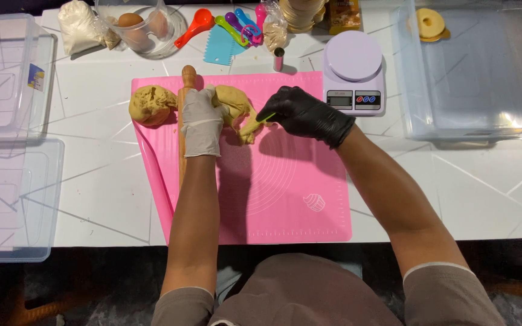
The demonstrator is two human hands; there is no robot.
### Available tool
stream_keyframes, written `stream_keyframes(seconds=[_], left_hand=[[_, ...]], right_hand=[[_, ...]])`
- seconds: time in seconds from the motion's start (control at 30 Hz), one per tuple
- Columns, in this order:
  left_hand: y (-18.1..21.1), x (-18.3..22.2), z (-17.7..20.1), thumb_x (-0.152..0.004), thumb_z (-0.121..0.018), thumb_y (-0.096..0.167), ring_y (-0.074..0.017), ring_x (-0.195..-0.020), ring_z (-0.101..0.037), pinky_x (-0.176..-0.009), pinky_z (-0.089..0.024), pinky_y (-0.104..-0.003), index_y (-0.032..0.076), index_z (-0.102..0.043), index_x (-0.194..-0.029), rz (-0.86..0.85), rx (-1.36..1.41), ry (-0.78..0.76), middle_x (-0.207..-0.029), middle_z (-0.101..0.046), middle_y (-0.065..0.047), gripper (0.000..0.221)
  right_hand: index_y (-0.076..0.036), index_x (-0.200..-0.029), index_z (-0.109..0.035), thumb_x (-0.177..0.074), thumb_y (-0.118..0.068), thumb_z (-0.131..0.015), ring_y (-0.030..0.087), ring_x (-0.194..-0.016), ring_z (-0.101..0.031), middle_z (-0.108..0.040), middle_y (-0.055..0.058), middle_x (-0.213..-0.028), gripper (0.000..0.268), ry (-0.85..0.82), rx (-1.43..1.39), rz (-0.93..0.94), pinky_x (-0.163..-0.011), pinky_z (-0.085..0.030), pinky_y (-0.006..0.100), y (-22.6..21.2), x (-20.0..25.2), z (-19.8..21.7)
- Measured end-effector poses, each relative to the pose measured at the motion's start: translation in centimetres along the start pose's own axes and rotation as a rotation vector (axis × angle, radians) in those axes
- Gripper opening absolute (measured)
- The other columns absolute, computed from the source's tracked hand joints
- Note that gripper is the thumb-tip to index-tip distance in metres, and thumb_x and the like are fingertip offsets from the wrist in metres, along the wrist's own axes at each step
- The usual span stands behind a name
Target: Cutting dough into portions, weighing them on a digital scale, and rolling them out using a rolling pin on a silicone mat.
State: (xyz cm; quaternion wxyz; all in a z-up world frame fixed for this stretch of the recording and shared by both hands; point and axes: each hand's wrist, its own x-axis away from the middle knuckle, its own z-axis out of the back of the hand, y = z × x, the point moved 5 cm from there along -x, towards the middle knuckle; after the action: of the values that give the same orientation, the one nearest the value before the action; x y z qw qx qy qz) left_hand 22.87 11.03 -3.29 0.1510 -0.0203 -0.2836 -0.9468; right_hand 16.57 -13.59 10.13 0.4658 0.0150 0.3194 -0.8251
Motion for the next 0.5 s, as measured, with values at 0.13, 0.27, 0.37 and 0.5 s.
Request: stream_keyframes(seconds=[0.13, 0.27, 0.37, 0.5], left_hand=[[-0.3, 0.7, 1.1, -0.083, -0.085, 0.028, -0.0364, -0.128, -0.059, -0.103, -0.053, -0.051, 0.027, -0.069, -0.13, 0.017, 0.005, -0.027, -0.127, -0.059, -0.012, 0.05], [1.7, 3.1, 4.2, -0.076, -0.089, 0.039, -0.0292, -0.122, -0.064, -0.094, -0.057, -0.05, 0.04, -0.072, -0.123, 0.031, -0.026, 0.04, -0.122, -0.063, -0.003, 0.05], [1.6, 3.4, 4.7, -0.075, -0.089, 0.038, -0.0307, -0.12, -0.065, -0.092, -0.058, -0.051, 0.037, -0.074, -0.123, 0.021, -0.017, 0.043, -0.12, -0.066, -0.005, 0.05], [1.4, 1.9, 4.3, -0.079, -0.09, 0.03, -0.0368, -0.133, -0.057, -0.099, -0.051, -0.063, 0.031, -0.071, -0.131, 0.047, 0.005, -0.064, -0.138, -0.056, -0.015, 0.055]], right_hand=[[-0.021, -0.103, -0.075, -0.099, -0.019, -0.071, 0.03, -0.093, -0.066, -0.072, 0.004, -0.095, 0.006, 0.104, 0.276, 0.068, -0.083, -0.054, 0.043, 2.3, -1.9, -1.4], [-0.035, -0.085, -0.076, -0.086, -0.018, -0.075, 0.023, -0.077, -0.066, -0.07, -0.007, -0.076, 0.017, 0.059, 0.458, 0.166, -0.077, -0.055, 0.041, -0.5, -4.0, -2.5], [-0.038, -0.084, -0.076, -0.083, -0.013, -0.072, 0.022, -0.077, -0.065, -0.07, -0.008, -0.075, 0.026, 0.031, 0.495, 0.195, -0.078, -0.054, 0.041, 0.6, -3.4, -6.0], [-0.036, -0.095, -0.075, -0.08, -0.02, -0.074, 0.024, -0.085, -0.067, -0.07, -0.004, -0.083, 0.022, 0.0, 0.47, 0.197, -0.08, -0.054, 0.043, 2.9, -1.6, -7.4]])
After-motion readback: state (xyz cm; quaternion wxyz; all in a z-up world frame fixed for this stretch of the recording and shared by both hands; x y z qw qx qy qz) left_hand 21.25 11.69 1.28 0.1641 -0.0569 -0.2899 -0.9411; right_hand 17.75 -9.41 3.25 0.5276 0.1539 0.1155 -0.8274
